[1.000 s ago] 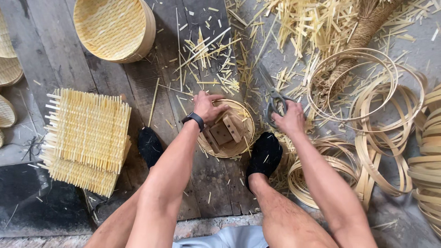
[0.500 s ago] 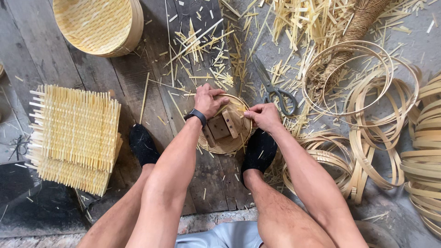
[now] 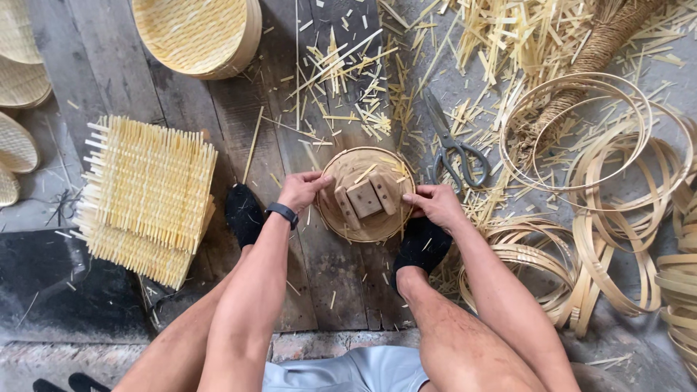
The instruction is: The person weaves a round bamboo basket by placing a pre-woven square mat into a circular frame, then uses shears to trim the excess bamboo strips around the edge. The process is repeated for multiple baskets.
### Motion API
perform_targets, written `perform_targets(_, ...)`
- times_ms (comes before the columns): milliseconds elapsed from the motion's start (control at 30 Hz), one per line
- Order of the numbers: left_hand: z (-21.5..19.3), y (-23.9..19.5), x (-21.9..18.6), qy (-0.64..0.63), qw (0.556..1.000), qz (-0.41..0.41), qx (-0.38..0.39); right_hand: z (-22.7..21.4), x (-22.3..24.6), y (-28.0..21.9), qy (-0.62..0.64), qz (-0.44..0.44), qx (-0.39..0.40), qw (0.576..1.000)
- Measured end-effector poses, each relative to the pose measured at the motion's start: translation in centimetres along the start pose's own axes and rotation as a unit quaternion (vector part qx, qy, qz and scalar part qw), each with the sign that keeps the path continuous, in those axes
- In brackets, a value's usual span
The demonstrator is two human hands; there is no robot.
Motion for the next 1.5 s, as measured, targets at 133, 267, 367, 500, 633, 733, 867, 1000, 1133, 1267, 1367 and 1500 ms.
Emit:
perform_targets(133,-0.1,0.8,0.0,0.024,0.999,-0.013,-0.024,-0.1,0.1,0.0,0.013,0.008,-0.002,1.000)
perform_targets(267,-0.3,0.4,-1.8,0.106,0.992,0.004,-0.072,0.0,0.7,-0.6,0.003,0.037,-0.015,0.999)
perform_targets(367,-0.2,-0.5,-2.5,0.094,0.992,0.007,-0.078,0.1,2.0,-1.6,0.042,0.026,-0.016,0.999)
perform_targets(500,1.0,-3.0,-0.1,-0.271,0.961,-0.027,-0.038,0.9,3.0,-2.9,0.188,-0.014,0.052,0.981)
perform_targets(633,3.1,-8.5,6.5,-0.420,0.891,-0.166,-0.050,1.5,1.5,-3.0,0.163,0.031,0.038,0.985)
perform_targets(733,5.9,-9.8,9.3,-0.445,0.880,-0.165,-0.016,1.8,-0.2,-2.6,0.030,0.070,0.015,0.997)
perform_targets(867,6.8,-9.3,11.4,-0.424,0.893,-0.147,-0.027,1.6,-1.3,-1.7,0.049,0.068,-0.005,0.996)
perform_targets(1000,6.7,-8.8,12.2,-0.400,0.901,-0.152,-0.073,1.8,-2.0,-1.0,0.036,0.084,-0.019,0.996)
perform_targets(1133,6.6,-9.4,10.8,-0.380,0.910,-0.134,-0.098,2.0,-1.5,-1.5,0.013,0.064,-0.037,0.997)
perform_targets(1267,4.0,-10.7,4.3,-0.246,0.964,-0.051,-0.085,0.5,2.3,-2.7,-0.117,-0.005,-0.072,0.991)
perform_targets(1367,1.3,-12.7,-3.9,0.077,0.991,0.079,-0.077,-0.8,7.2,-4.6,-0.089,-0.126,-0.090,0.984)
perform_targets(1500,5.4,-16.6,-12.5,0.019,0.960,0.279,-0.015,3.2,9.5,-5.2,0.134,-0.023,0.038,0.990)
Point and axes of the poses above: each hand's wrist, its own y-axis towards the middle knuckle, its own z-axis out of the palm, x = y × z, the point moved 8 cm from there along y, towards the middle knuckle, and after that the axes turned 13 degrees about -y, right-handed, at the moved point
